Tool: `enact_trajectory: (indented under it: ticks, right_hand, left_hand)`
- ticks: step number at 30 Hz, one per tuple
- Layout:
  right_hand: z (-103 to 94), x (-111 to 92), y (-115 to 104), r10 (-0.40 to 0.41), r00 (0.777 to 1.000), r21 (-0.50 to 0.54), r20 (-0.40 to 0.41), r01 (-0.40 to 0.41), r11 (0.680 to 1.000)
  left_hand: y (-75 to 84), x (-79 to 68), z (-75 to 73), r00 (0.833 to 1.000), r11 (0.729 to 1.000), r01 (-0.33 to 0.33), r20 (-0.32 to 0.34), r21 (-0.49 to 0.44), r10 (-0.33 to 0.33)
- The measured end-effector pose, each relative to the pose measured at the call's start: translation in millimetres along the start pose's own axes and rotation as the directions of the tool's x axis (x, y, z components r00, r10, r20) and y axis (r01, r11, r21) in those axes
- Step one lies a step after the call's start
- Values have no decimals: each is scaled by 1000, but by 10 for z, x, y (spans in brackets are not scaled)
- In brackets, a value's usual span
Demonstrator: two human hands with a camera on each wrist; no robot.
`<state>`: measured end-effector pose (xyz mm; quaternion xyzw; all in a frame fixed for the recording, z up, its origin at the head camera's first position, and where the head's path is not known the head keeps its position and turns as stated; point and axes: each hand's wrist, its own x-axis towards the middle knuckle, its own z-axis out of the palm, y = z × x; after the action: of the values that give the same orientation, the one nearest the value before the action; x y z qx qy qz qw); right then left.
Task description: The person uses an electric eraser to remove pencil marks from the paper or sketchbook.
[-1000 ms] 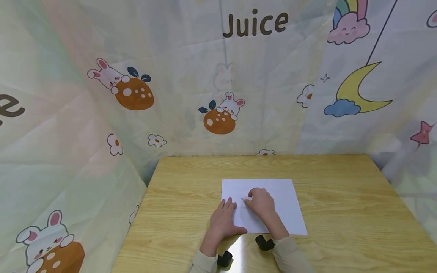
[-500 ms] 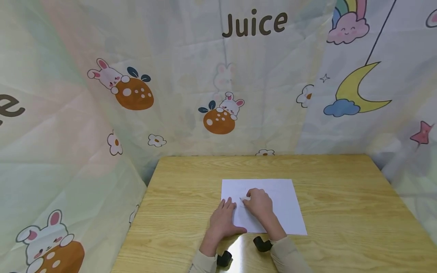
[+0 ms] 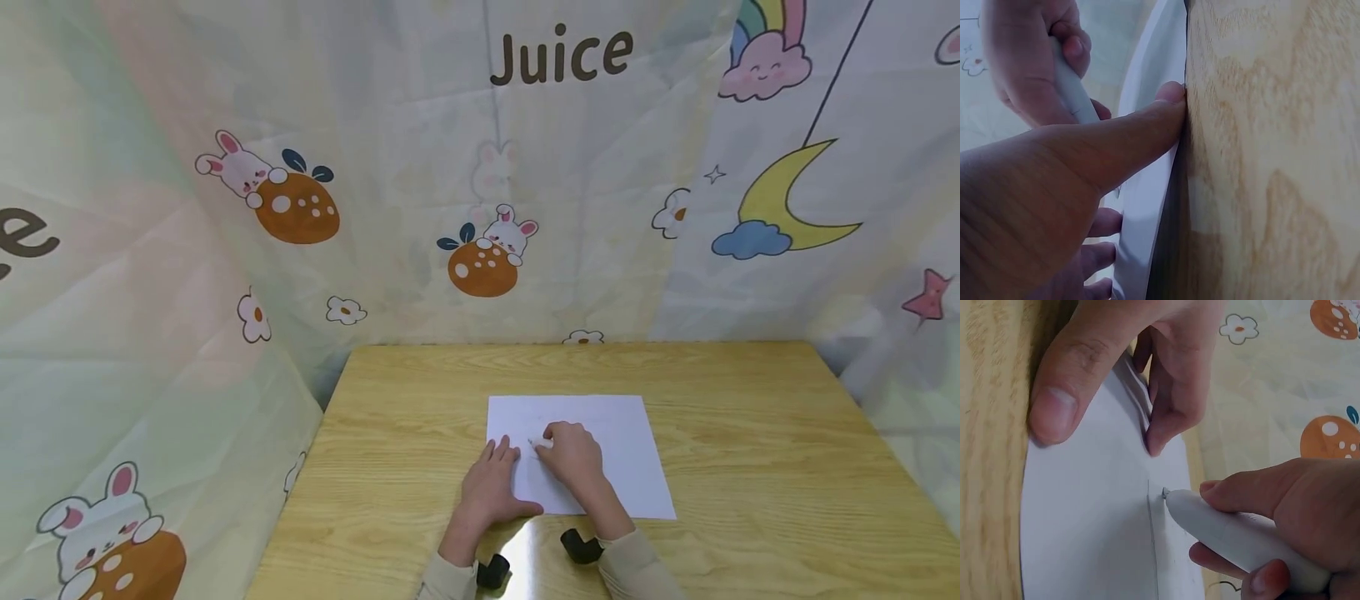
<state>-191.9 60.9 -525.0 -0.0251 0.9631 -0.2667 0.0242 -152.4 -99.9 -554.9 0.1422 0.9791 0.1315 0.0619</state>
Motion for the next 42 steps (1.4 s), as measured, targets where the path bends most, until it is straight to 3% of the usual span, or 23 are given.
enact_trajectory:
  ticks: [5,9,15,22,32,38,42]
  right_hand:
    - [48,-22,22,-20,999,18,-28,20,1000]
    - [26,-131,178,-18,996,70,-84,24,997]
    - [-150,-460,579,67,991,119,-111,-54,991]
    - [-297,-714,858,125,984,70,-127,-116,991]
    - [-266,-751,942,124,975,41,-187,-118,992]
    - [-249,-744,918,108,985,12,-136,-108,994]
    - [-260,-701,902,118,982,8,-146,-118,993]
  left_hand:
    - [-14,-8,26,1000,1000,-1,5,9,1]
    - [-23,7,36,1000,1000,-2,3,25,2]
    - [-15,-13,60,1000,999,-25,4,33,25]
    - [1,-29,52,1000,1000,-27,6,6,27]
    - [9,20,1,1000,1000,-17,-1,-21,17]
    - [-28,10,68,1000,1000,-18,11,-14,18]
    - [-30,13,69,1000,999,-21,4,-25,21]
